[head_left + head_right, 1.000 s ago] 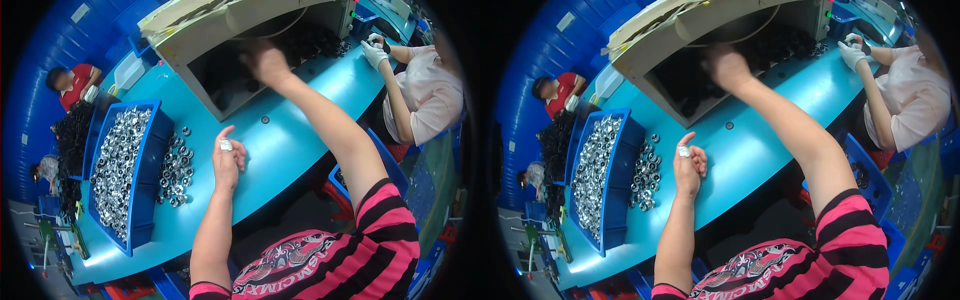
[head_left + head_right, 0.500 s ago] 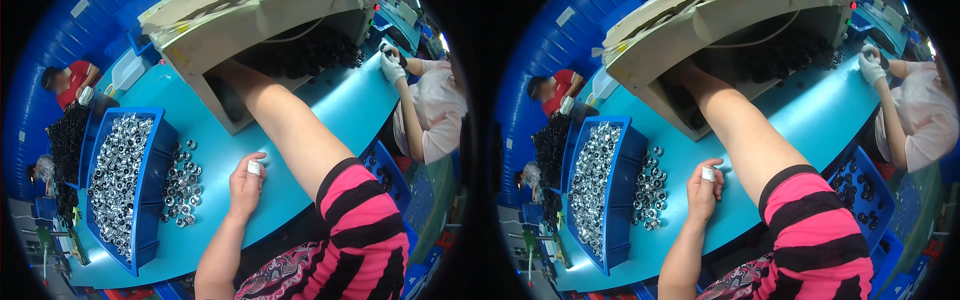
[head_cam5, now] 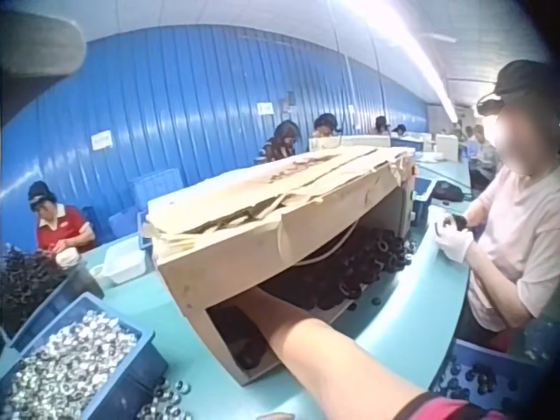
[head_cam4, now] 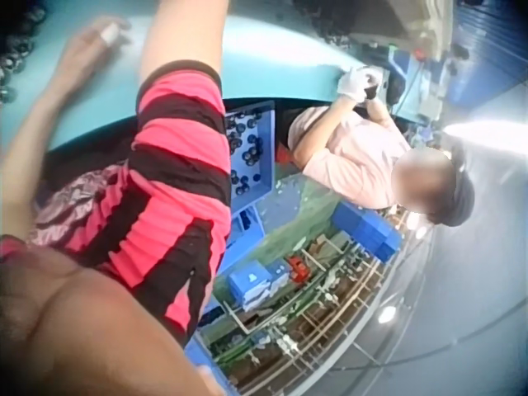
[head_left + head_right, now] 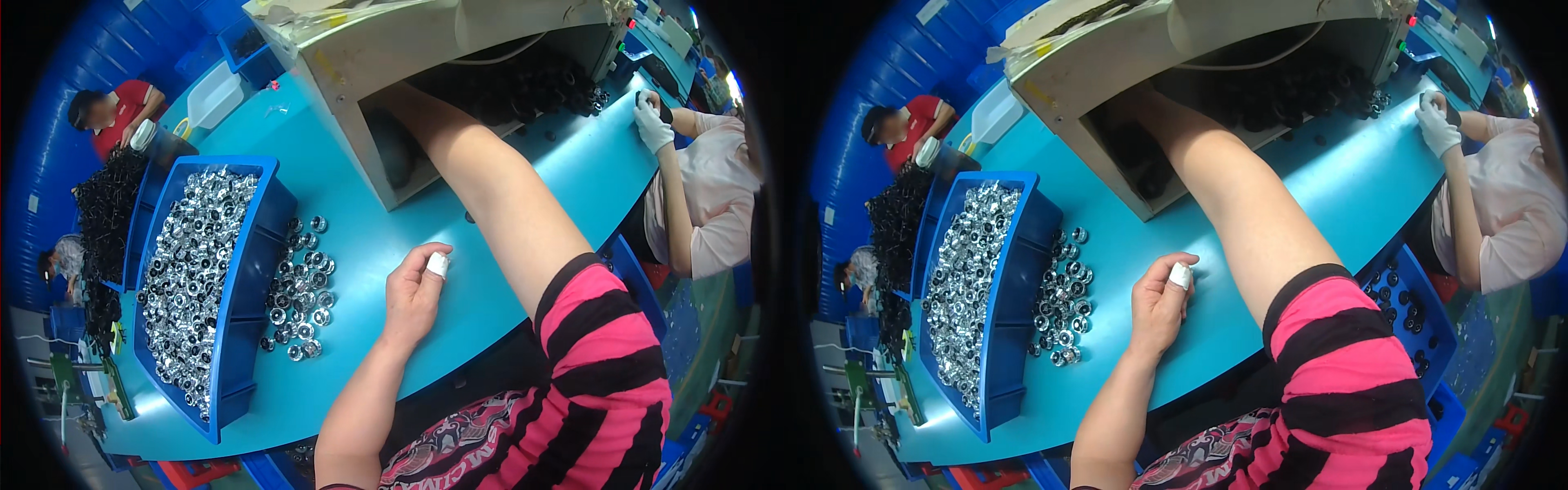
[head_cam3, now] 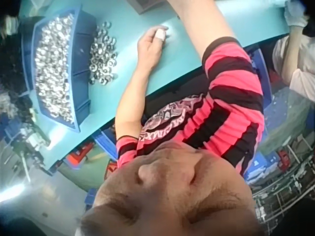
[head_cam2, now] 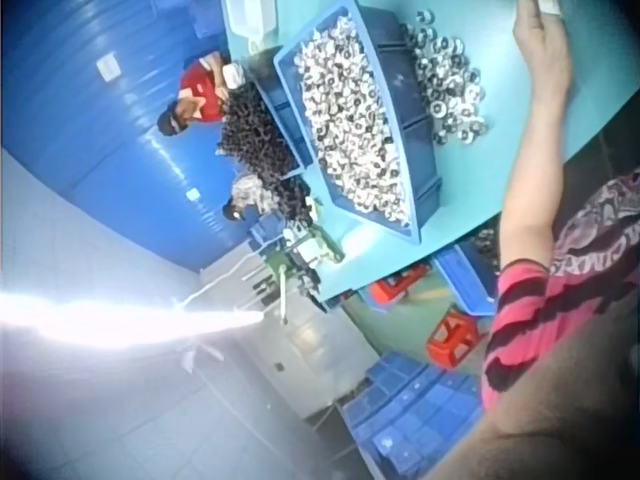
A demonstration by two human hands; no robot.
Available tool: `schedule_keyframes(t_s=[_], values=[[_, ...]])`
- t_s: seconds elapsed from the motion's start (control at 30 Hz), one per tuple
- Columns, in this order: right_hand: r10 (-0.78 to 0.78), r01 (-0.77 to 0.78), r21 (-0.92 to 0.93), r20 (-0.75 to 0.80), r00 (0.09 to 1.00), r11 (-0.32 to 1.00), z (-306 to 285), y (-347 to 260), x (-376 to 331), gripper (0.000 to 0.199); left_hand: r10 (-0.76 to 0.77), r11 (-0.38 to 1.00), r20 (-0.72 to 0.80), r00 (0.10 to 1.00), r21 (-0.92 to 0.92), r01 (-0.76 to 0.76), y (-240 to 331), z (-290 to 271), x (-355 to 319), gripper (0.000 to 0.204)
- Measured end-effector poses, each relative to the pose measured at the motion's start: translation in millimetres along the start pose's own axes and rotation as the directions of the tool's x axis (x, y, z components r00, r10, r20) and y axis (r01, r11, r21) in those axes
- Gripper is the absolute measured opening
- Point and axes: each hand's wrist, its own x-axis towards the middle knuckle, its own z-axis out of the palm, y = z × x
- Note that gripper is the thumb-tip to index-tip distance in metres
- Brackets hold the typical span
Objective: Assemble small plastic components into circular rings at a factory assembly line.
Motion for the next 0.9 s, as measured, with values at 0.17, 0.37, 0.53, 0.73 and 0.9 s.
schedule_keyframes(t_s=[0.17, 0.37, 0.53, 0.73, 0.9], values=[[-0.055, 0.057, 0.045, -0.052, 0.997, 0.997, -18.5, 8.0, -14.3, 0.064, -0.016, 0.999, 0.001, 1.0, -0.029, 0.016, 3.7, 0.3, -0.3, 0.024], [-0.074, 0.067, 0.118, 0.055, 0.996, 0.991, -78.2, 5.3, -68.5, 0.071, -0.042, 0.999, -0.028, 0.999, -0.03, 0.041, 3.0, 0.4, -3.4, 0.021], [0.021, -0.066, 0.222, 0.197, 0.98, 0.973, -136.9, 13.1, -113.6, 0.062, -0.06, 0.997, -0.026, 0.998, -0.04, 0.059, 2.5, 0.6, -0.3, 0.021], [0.049, -0.133, 0.419, 0.204, 0.978, 0.898, -178.0, 1.0, -167.2, 0.056, -0.023, 0.992, -0.061, 0.998, -0.123, 0.016, 1.7, 0.0, -2.8, 0.021], [-0.094, -0.012, 0.605, 0.143, 0.985, 0.796, -208.5, -58.6, -223.4, 0.04, 0.046, 0.952, -0.115, 0.992, -0.297, -0.079, 3.6, -0.6, -8.6, 0.036]])
